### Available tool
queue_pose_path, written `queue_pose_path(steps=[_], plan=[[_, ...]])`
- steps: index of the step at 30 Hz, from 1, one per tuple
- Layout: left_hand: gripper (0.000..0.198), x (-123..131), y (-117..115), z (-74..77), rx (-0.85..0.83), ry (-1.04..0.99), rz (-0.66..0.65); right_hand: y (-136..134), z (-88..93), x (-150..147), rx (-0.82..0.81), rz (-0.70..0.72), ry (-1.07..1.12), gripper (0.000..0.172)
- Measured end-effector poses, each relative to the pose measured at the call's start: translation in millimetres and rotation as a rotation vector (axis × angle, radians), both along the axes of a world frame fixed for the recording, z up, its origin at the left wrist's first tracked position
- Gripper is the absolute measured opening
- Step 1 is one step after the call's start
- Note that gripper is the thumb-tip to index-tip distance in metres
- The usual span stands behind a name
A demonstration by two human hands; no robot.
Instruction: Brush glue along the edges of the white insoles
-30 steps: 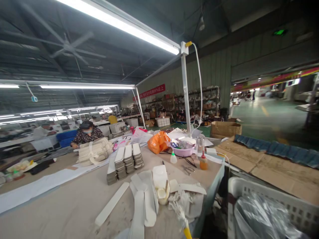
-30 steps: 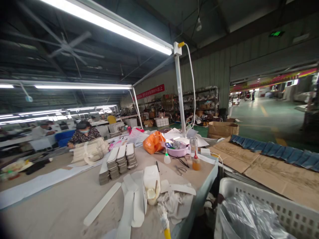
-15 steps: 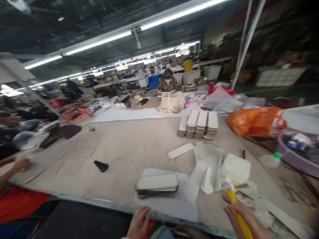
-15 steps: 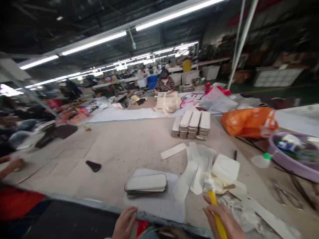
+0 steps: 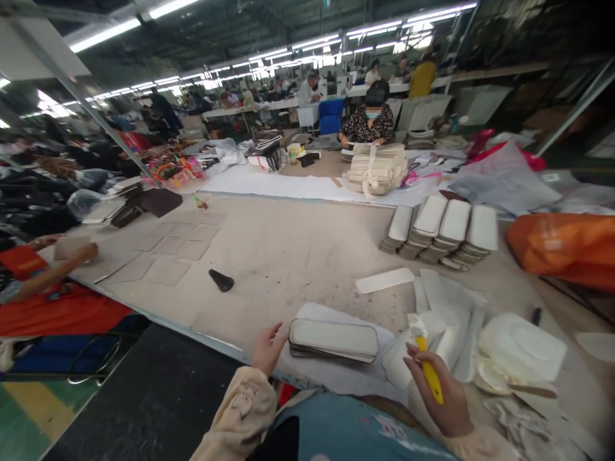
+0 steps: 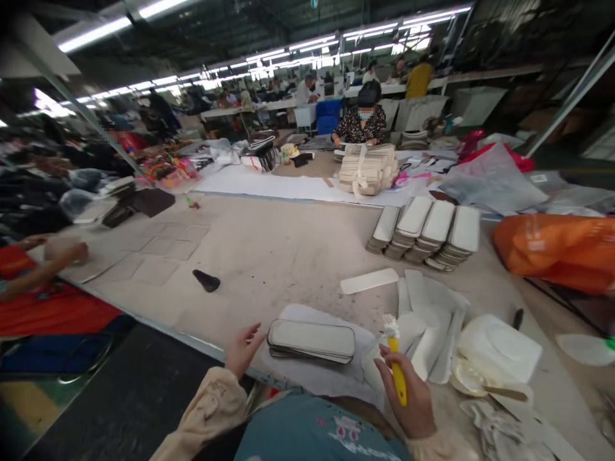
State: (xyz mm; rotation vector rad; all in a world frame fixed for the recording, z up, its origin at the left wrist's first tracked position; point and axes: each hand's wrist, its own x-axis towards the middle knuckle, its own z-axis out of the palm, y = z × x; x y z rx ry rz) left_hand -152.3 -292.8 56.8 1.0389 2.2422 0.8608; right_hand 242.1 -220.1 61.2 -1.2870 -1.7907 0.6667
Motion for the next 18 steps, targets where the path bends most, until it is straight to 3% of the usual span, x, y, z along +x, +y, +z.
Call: queue_pose_path(steps=[4, 10, 18], plan=[[0.058, -8.0, 22.6, -12.1, -0.109, 0.012, -0.18, 6.0, -10.2, -30.6, -0.128, -0.036, 0.079, 0.022], [0.052, -17.1, 50.4, -25.0, -0.121, 0.024, -0.359, 16.7, -19.6, -60.5, -0.26, -0.132, 0.106, 0.027], [0.037, -20.7, 58.7, -37.4, -0.073, -0.115, -0.354, 28.4, -30.4, -80.3, -0.358, -0.187, 0.065, 0.033]])
